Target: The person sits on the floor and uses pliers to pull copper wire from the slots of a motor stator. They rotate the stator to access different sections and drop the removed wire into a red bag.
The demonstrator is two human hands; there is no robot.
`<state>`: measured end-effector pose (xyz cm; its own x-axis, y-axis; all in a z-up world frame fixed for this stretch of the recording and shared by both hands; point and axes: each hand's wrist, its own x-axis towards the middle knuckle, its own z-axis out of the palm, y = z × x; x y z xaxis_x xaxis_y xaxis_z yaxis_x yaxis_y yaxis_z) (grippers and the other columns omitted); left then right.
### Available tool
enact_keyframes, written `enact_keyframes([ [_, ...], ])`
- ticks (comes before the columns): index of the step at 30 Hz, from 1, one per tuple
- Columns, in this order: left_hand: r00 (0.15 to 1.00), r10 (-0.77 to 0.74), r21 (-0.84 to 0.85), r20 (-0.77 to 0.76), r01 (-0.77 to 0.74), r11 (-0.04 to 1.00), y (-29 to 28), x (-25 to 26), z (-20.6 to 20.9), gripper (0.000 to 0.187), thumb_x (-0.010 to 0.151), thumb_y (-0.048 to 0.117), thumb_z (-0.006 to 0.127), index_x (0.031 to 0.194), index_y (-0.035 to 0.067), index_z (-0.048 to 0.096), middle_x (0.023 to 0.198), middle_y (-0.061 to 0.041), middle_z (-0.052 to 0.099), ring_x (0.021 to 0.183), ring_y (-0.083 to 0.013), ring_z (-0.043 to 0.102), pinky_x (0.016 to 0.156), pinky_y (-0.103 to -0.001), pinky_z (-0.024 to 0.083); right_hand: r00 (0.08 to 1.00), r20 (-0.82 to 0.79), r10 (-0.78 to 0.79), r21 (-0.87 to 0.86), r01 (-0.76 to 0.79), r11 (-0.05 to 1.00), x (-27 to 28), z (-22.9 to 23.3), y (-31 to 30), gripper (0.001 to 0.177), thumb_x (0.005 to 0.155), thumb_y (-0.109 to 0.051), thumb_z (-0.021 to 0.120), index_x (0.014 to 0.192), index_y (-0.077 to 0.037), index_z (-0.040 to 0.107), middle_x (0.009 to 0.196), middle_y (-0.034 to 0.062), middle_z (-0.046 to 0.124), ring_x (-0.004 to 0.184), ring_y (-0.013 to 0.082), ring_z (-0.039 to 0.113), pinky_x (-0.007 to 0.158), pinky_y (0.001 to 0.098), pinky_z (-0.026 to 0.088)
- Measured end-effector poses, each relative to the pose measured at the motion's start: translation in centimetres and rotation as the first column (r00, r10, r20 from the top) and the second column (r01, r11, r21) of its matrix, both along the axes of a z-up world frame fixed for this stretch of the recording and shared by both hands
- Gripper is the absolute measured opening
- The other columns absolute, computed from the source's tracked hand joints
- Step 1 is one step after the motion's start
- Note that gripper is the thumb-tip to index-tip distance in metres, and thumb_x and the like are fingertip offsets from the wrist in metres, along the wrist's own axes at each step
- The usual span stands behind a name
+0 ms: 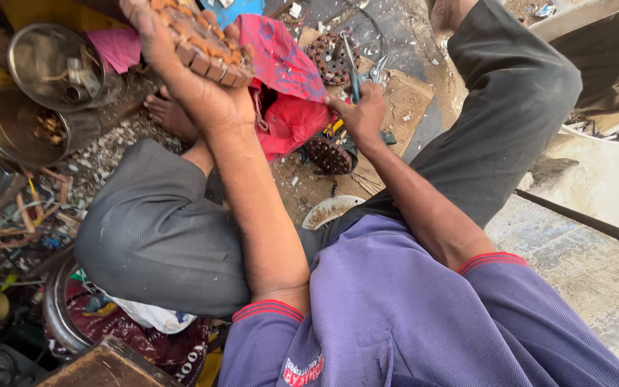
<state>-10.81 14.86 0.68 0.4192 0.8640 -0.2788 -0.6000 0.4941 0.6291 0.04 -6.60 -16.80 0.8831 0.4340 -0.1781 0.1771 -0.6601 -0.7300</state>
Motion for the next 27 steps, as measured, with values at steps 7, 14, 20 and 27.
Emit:
enact_keyframes([
  [7, 1.000, -0.010, 0.014, 0.015, 0.009, 1.000, -0.1, -0.1, 1.1, 0.085, 0.084, 0.068, 0.070, 0.142, 0.010, 0.047, 0.102, -0.013, 0.063, 0.076, -0.0290, 0.066, 0.058, -0.043, 0.056, 0.872, -0.468, 0.141, 0.098, -0.108, 0.989, -1.0, -0.8, 0.3, 0.033, 0.077, -0.033, 0.090, 0.085, -0.004, 0.078, 0.069, 0.0008, 0.071, 0.059, 0.0111, 0.062, 0.055, 0.0308, 0.051],
  [14, 0.994, 0.015, 0.056, 0.107, -0.021, 0.998, -0.3, -0.4, 1.3, 0.079, 0.091, 0.063, 0.067, 0.147, 0.010, 0.044, 0.113, -0.015, 0.062, 0.087, -0.0287, 0.066, 0.065, -0.045, 0.058, 0.676, -0.681, 0.282, 0.547, 0.213, 0.810, -0.4, 5.1, 4.4, 0.027, 0.090, -0.030, 0.076, 0.092, -0.003, 0.073, 0.077, 0.0013, 0.070, 0.065, 0.0107, 0.063, 0.061, 0.0280, 0.053],
  [20, 0.988, 0.092, 0.045, 0.123, -0.098, 0.994, -0.1, 0.2, 1.8, 0.071, 0.090, 0.055, 0.069, 0.144, 0.018, 0.042, 0.132, -0.007, 0.057, 0.105, -0.0269, 0.063, 0.078, -0.047, 0.062, 0.879, -0.453, 0.149, 0.194, -0.067, 0.979, 1.3, 7.2, 3.5, 0.041, 0.095, -0.038, 0.073, 0.079, 0.000, 0.071, 0.065, 0.0029, 0.061, 0.057, 0.0110, 0.054, 0.053, 0.0296, 0.041],
  [27, 0.960, -0.187, 0.068, 0.210, 0.176, 0.982, -1.3, 0.4, 1.1, 0.079, 0.096, 0.066, 0.064, 0.143, 0.004, 0.050, 0.121, -0.019, 0.063, 0.099, -0.0381, 0.066, 0.075, -0.050, 0.061, 0.982, -0.189, 0.010, 0.364, 0.061, 0.930, 1.1, 8.6, -4.0, 0.033, 0.103, -0.033, 0.066, 0.097, -0.001, 0.070, 0.080, 0.0025, 0.059, 0.074, 0.0115, 0.054, 0.064, 0.0286, 0.043],
])
